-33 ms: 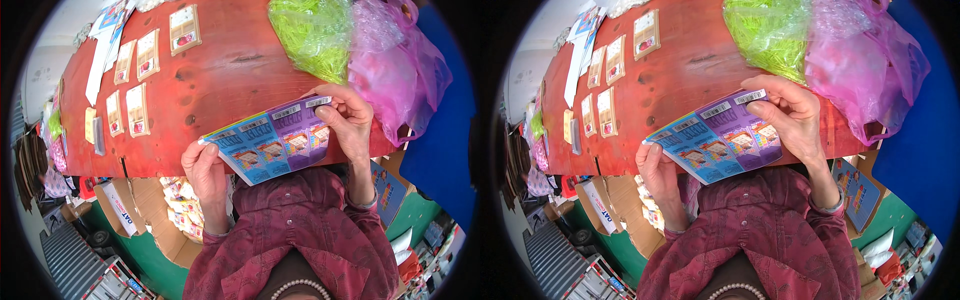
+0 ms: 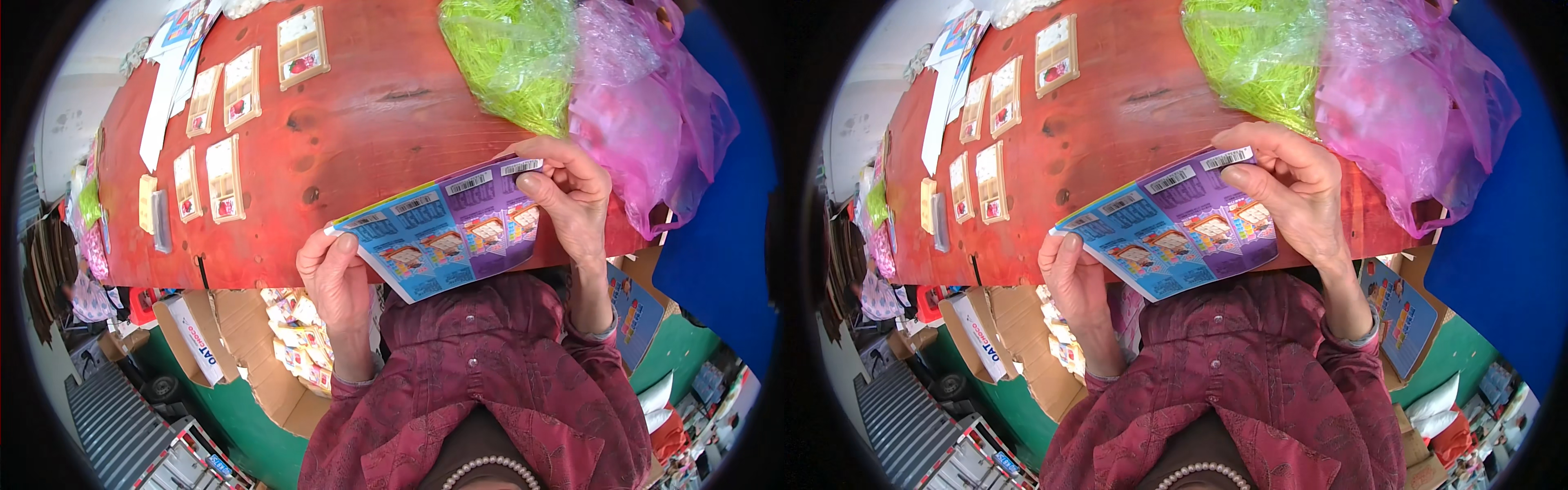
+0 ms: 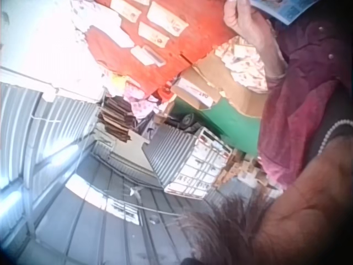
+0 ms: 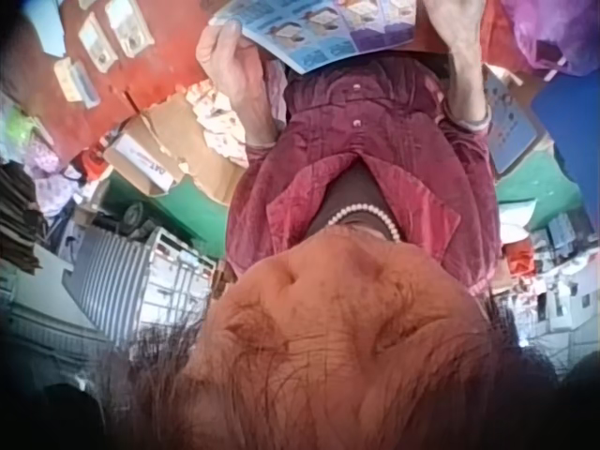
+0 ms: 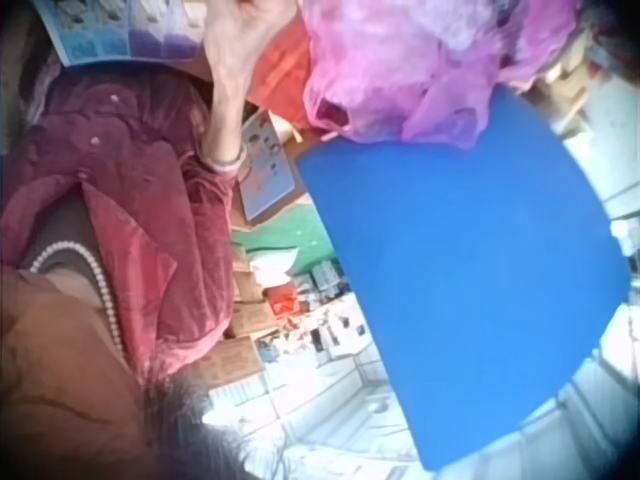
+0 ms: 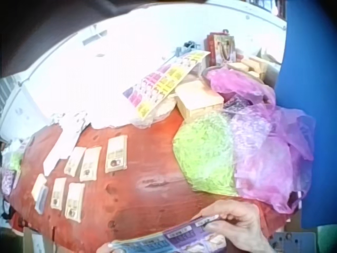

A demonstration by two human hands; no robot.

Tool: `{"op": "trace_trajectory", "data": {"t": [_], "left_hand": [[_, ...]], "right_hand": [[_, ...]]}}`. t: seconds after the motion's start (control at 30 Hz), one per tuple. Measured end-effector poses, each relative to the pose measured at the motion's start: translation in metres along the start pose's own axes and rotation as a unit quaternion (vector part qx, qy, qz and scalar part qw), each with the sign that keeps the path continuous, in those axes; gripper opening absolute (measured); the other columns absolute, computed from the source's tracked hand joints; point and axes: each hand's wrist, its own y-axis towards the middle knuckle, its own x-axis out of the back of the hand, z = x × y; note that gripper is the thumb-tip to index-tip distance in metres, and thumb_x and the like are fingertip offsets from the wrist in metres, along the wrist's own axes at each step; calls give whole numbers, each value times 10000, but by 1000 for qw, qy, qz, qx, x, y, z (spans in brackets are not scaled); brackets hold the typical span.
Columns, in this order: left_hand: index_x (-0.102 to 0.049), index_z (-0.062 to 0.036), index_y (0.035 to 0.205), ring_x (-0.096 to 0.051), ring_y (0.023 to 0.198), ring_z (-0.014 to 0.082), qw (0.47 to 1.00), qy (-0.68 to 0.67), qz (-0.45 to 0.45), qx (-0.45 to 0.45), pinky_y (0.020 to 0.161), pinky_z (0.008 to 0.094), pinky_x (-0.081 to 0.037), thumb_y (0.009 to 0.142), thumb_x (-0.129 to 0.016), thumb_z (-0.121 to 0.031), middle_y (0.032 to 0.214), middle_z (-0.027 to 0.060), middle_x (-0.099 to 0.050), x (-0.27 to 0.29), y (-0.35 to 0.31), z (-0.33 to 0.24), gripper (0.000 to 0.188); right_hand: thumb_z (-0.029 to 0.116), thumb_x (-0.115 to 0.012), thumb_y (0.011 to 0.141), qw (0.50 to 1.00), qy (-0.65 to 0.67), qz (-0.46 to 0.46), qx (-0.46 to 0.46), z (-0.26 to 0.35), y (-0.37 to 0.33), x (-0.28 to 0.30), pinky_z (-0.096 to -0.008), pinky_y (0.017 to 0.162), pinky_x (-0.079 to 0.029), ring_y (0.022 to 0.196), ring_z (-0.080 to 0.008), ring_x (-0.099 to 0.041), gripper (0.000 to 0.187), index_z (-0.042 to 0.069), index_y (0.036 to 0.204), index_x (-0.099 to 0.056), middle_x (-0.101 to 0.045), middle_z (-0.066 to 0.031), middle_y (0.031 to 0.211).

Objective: The person is applying colorful wrap-around labels to small plastic trays filled with white objects.

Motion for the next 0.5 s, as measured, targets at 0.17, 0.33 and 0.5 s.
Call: {"op": "trace_trajectory", "data": {"t": [0.17, 0.33, 0.5], "left_hand": [[-622, 20, 1012, -601, 844, 140, 999, 19, 27, 41, 784, 277, -468, 773, -602, 56, 932, 98, -649, -6, 4, -7, 242], [-612, 45, 1038, -592, 863, 133, 996, 46, 0, 82, 792, 266, -454, 772, -641, -19, 939, 94, -645, -26, 8, -15, 275], [-575, 64, 1064, -593, 806, 102, 990, 91, 106, 36, 719, 222, -478, 863, -579, -112, 951, 86, -632, -21, 11, -16, 268]], "right_hand": [[41, -598, 842, 999, -31, 21, -15, 8, 6, 3, -264, 751, -495, 850, -138, -605, 144, -8, 973, -568, -625, -124, 977], [49, -596, 846, 995, -90, -7, -48, 5, 4, 9, -225, 711, -471, 797, -101, -585, 104, 5, 938, -574, -622, -80, 940], [57, -607, 841, 995, -72, -31, -62, -1, 5, 14, -212, 688, -460, 763, -85, -574, 95, 12, 920, -578, -620, -56, 902]]}}
